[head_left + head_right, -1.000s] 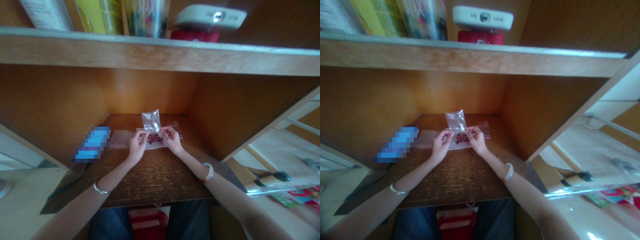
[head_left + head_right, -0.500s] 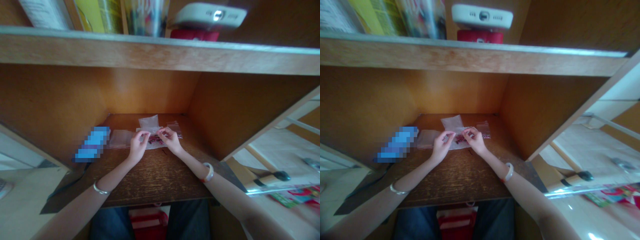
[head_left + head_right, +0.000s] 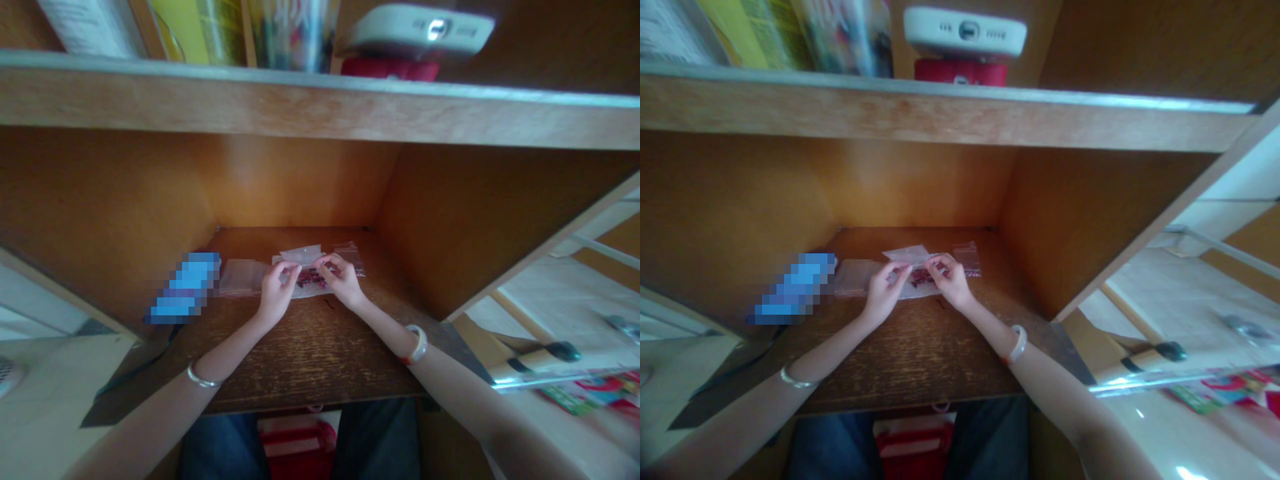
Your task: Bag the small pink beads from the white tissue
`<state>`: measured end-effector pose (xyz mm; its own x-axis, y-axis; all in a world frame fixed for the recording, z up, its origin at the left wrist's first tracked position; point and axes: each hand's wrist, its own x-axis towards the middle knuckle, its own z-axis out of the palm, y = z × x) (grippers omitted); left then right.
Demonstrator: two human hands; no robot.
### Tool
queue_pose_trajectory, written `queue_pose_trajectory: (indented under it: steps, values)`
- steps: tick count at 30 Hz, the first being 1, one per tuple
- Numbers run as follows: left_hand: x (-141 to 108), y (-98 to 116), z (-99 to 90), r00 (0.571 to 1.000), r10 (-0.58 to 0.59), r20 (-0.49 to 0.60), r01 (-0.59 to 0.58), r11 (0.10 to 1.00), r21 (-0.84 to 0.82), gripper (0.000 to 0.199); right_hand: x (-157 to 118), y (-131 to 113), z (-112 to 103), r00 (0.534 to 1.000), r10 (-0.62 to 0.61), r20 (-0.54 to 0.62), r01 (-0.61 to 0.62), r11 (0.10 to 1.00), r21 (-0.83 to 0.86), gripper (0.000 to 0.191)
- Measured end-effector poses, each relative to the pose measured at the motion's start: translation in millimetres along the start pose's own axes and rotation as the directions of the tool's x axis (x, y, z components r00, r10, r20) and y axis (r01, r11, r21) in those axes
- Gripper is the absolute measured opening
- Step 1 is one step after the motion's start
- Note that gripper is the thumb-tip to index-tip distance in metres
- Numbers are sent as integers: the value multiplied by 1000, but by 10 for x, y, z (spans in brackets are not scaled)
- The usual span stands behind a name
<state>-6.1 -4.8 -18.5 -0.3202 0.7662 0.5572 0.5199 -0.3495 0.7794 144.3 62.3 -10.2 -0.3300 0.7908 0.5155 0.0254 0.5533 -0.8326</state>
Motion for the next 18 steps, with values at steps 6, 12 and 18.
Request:
queue_pose_trajectory:
  steps: [6, 12, 18]
  values:
    - [-7, 18, -10, 1000, 29, 0, -29, 999, 29, 15, 2, 24, 6, 1000, 7, -1, -7, 1000, 3, 24]
    - [-16, 24, -11, 998, 60, -8, -60, 998, 34, 15, -4, 34, 8, 1000, -4, 7, 4, 1000, 3, 22]
    - [-5, 42, -18, 999, 42, -15, -41, 999, 14, 15, -8, 3, -4, 1000, 13, 1, -13, 999, 31, 22]
